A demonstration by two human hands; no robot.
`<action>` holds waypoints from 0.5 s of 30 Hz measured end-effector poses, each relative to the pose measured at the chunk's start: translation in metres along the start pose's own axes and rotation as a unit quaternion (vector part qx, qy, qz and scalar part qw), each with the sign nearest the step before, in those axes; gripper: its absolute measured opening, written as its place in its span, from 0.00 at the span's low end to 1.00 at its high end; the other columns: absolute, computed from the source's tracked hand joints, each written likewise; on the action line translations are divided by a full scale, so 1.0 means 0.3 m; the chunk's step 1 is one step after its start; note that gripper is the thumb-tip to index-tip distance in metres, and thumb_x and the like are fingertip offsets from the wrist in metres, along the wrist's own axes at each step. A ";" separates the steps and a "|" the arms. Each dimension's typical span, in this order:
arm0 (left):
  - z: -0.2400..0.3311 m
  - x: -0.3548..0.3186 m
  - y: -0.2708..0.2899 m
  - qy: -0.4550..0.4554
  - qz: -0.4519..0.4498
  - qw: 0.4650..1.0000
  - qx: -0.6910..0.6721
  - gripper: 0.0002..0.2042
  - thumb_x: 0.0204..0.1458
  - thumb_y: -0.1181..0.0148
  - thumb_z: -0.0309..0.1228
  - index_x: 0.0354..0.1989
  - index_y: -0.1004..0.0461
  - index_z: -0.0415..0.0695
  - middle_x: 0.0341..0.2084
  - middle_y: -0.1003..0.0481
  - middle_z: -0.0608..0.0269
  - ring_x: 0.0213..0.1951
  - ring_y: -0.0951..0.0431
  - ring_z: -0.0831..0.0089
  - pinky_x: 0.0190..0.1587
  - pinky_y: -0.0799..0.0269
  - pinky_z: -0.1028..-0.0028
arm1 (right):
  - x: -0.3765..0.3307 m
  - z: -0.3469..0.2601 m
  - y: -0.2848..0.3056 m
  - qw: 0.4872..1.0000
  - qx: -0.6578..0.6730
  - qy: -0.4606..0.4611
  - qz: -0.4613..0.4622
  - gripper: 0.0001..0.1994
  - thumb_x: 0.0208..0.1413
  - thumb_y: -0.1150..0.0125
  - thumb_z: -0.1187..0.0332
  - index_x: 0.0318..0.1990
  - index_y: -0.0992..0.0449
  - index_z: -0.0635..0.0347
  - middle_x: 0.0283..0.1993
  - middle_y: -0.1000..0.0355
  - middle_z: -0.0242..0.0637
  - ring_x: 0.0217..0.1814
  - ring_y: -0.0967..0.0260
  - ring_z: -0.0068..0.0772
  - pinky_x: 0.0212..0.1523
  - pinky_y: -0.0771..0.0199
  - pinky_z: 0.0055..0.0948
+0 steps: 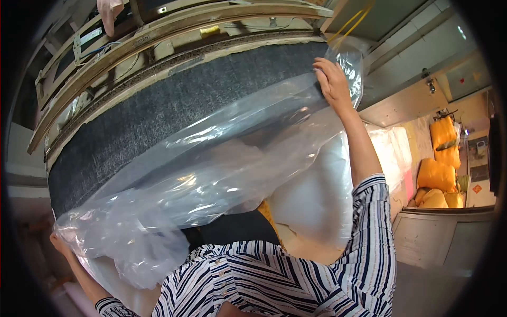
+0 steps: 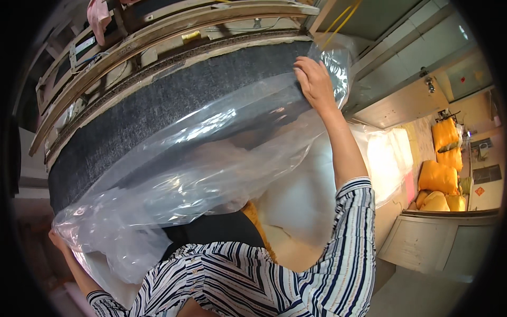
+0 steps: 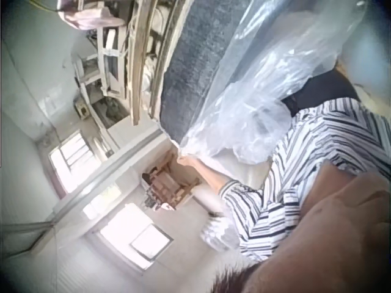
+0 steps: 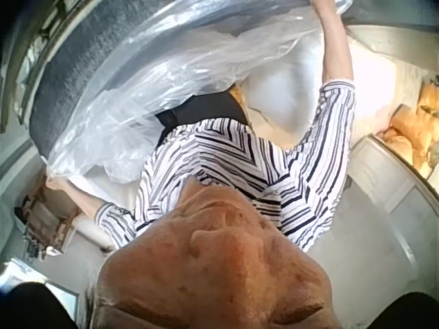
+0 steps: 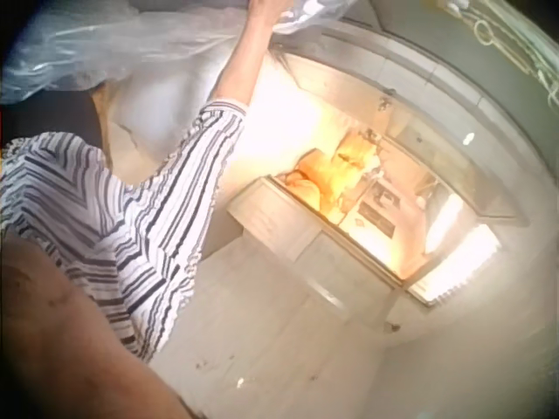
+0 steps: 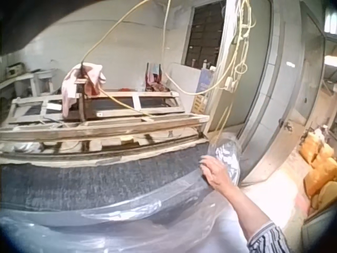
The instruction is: Wrapping a large piece of furniture with protective plastic sheeting.
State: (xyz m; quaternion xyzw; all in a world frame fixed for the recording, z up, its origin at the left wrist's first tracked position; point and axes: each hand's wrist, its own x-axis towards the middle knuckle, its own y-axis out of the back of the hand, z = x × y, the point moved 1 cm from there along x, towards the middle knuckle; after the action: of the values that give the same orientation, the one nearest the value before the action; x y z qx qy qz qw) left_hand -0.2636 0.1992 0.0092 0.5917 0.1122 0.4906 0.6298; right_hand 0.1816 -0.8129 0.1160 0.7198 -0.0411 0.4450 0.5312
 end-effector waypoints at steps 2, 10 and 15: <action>-0.065 0.012 0.147 -0.023 -0.005 0.999 0.039 0.17 0.52 0.50 0.40 0.39 0.31 0.35 0.39 0.29 0.47 0.42 0.28 0.56 0.46 0.34 0.64 | -0.026 0.011 -0.017 0.996 0.018 -0.085 0.015 0.11 0.52 0.45 0.61 0.34 0.30 0.60 0.36 0.32 0.43 0.41 0.34 0.46 0.43 0.35 0.37; 0.094 0.277 0.209 -0.069 -0.075 0.981 0.164 0.19 0.57 0.57 0.42 0.38 0.33 0.34 0.37 0.29 0.39 0.41 0.28 0.46 0.43 0.35 0.59 | -0.085 0.164 -0.071 0.977 -0.021 -0.188 -0.093 0.23 0.52 0.45 0.55 0.54 0.33 0.52 0.63 0.44 0.44 0.63 0.46 0.51 0.61 0.46 0.37; 0.531 0.139 0.120 -0.262 -0.373 0.889 0.048 0.20 0.58 0.62 0.39 0.41 0.27 0.37 0.38 0.25 0.51 0.42 0.26 0.54 0.46 0.31 0.67 | 0.081 0.326 -0.244 0.975 -0.020 -0.106 -0.196 0.26 0.57 0.55 0.49 0.58 0.35 0.54 0.63 0.43 0.47 0.66 0.49 0.44 0.64 0.52 0.39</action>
State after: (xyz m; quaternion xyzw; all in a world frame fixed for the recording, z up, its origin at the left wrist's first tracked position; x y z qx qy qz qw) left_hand -0.1454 0.1229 0.1021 0.6427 0.1787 0.0407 0.7439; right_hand 0.2937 -0.8497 0.0755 0.7460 0.0358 0.2530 0.6149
